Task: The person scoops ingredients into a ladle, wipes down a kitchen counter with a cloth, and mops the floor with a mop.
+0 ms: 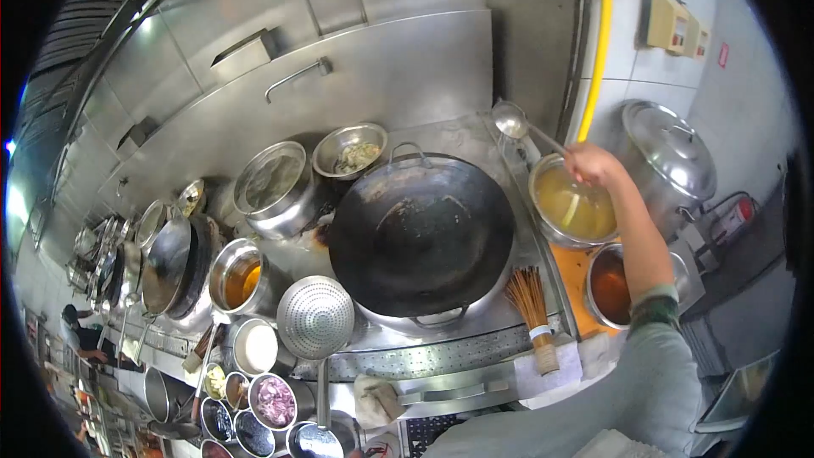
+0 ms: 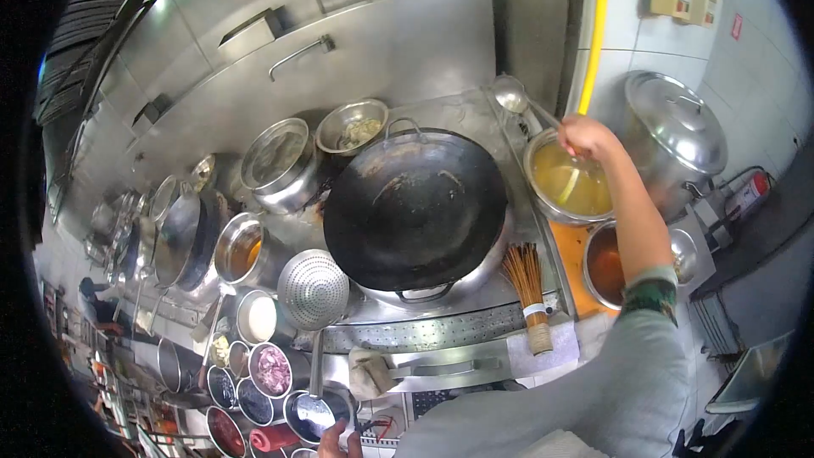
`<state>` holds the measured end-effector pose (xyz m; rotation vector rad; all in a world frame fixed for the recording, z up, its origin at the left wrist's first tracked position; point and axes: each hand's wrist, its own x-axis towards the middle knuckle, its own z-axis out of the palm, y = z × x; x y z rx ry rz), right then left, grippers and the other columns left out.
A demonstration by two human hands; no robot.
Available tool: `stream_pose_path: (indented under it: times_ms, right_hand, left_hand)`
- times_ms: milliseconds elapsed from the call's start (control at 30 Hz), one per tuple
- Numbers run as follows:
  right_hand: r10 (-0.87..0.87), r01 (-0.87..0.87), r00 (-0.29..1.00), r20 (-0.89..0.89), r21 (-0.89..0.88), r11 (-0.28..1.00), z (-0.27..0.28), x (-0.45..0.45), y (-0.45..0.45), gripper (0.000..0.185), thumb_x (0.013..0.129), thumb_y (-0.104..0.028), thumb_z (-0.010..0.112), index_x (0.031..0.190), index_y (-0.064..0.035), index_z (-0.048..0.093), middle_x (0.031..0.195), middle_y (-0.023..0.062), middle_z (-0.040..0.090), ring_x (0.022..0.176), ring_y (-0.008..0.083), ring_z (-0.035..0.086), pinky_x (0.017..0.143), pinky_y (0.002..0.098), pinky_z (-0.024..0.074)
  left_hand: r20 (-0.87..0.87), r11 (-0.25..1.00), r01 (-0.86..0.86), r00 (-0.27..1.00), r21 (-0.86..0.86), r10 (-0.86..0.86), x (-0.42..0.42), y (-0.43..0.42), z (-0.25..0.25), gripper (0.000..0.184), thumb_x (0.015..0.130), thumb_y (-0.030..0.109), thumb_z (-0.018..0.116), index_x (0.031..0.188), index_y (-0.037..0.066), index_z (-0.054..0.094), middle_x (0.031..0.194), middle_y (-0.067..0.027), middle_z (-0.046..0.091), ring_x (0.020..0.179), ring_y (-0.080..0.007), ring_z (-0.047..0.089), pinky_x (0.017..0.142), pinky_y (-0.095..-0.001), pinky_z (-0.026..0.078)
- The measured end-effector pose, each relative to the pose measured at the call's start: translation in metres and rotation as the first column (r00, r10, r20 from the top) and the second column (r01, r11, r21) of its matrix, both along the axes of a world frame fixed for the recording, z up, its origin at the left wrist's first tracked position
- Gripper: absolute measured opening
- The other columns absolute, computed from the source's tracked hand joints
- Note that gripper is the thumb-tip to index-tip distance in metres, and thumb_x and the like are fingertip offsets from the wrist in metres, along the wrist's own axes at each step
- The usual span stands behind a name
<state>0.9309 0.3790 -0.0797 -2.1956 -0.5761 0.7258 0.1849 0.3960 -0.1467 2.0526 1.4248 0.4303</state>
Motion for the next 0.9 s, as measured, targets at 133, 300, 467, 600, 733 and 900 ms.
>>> stream_pose_path:
  times_ms: [133,300,467,600,733,900]
  right_hand:
    - [0.122,-0.176,0.784,0.609,0.029,0.984,-0.017,-0.083,-0.107,0.048,0.076,-0.008,0.057,0.124,-0.0049,0.058,0.08,0.0146,0.066,0.067,0.0266,0.064,0.059,0.0385,0.0489]
    - [0.099,-0.001,0.687,0.72,-0.135,0.991,-0.05,-0.157,-0.159,0.056,0.077,-0.009,0.06,0.132,-0.0115,0.054,0.103,0.0246,0.066,0.097,0.0433,0.063,0.087,0.0496,0.0498]
    - [0.084,0.133,0.64,0.764,-0.218,0.967,-0.08,-0.169,-0.171,0.057,0.078,-0.008,0.059,0.135,-0.0157,0.053,0.103,0.0236,0.066,0.097,0.0427,0.063,0.088,0.052,0.0494]
    - [0.145,0.386,0.548,0.824,-0.403,0.83,-0.077,-0.163,-0.147,0.044,0.08,-0.01,0.061,0.124,-0.0071,0.061,0.104,0.0234,0.067,0.099,0.0398,0.064,0.091,0.049,0.0499]
    - [-0.07,-0.065,0.877,0.476,0.261,0.963,-0.047,-0.187,-0.041,0.032,0.088,-0.018,0.065,0.118,-0.0071,0.063,0.101,0.0136,0.068,0.085,0.026,0.068,0.077,0.0377,0.0546]
    - [0.486,-0.356,0.868,-0.105,0.551,0.755,0.046,-0.332,0.163,0.031,0.097,-0.026,0.058,0.121,-0.0068,0.059,0.101,0.0067,0.066,0.083,0.0151,0.067,0.068,0.0285,0.0559]
  left_hand:
    - [-0.012,0.999,0.011,1.0,-0.048,-0.011,0.005,0.013,0.023,0.036,0.09,0.016,0.064,0.122,-0.002,0.06,0.117,-0.0244,0.064,0.109,-0.0394,0.061,0.092,-0.0423,0.047]
    - [0.026,0.992,0.06,0.998,0.115,-0.063,-0.028,0.011,0.027,0.037,0.088,0.015,0.063,0.122,0.001,0.061,0.112,-0.0245,0.065,0.105,-0.0403,0.062,0.089,-0.0425,0.048]
    - [-0.06,0.996,-0.059,0.997,-0.059,0.056,-0.072,-0.01,0.032,0.038,0.087,0.015,0.064,0.123,0.005,0.061,0.104,-0.0223,0.066,0.094,-0.0368,0.065,0.082,-0.0431,0.05]
    - [0.12,0.998,-0.054,0.992,0.031,0.05,-0.101,-0.019,0.018,0.032,0.087,0.014,0.065,0.118,0.004,0.064,0.098,-0.02,0.068,0.084,-0.0357,0.066,0.075,-0.0419,0.05]
    - [0.156,0.986,-0.164,0.974,-0.031,0.167,-0.117,-0.022,0.023,0.03,0.086,0.016,0.068,0.112,0.001,0.066,0.103,-0.0225,0.067,0.092,-0.0372,0.065,0.08,-0.0428,0.05]
    - [0.068,0.964,-0.242,0.97,0.114,0.235,-0.136,-0.018,0.0,0.037,0.086,0.016,0.067,0.118,0.0,0.062,0.114,-0.0239,0.064,0.107,-0.0416,0.059,0.093,-0.0452,0.045]
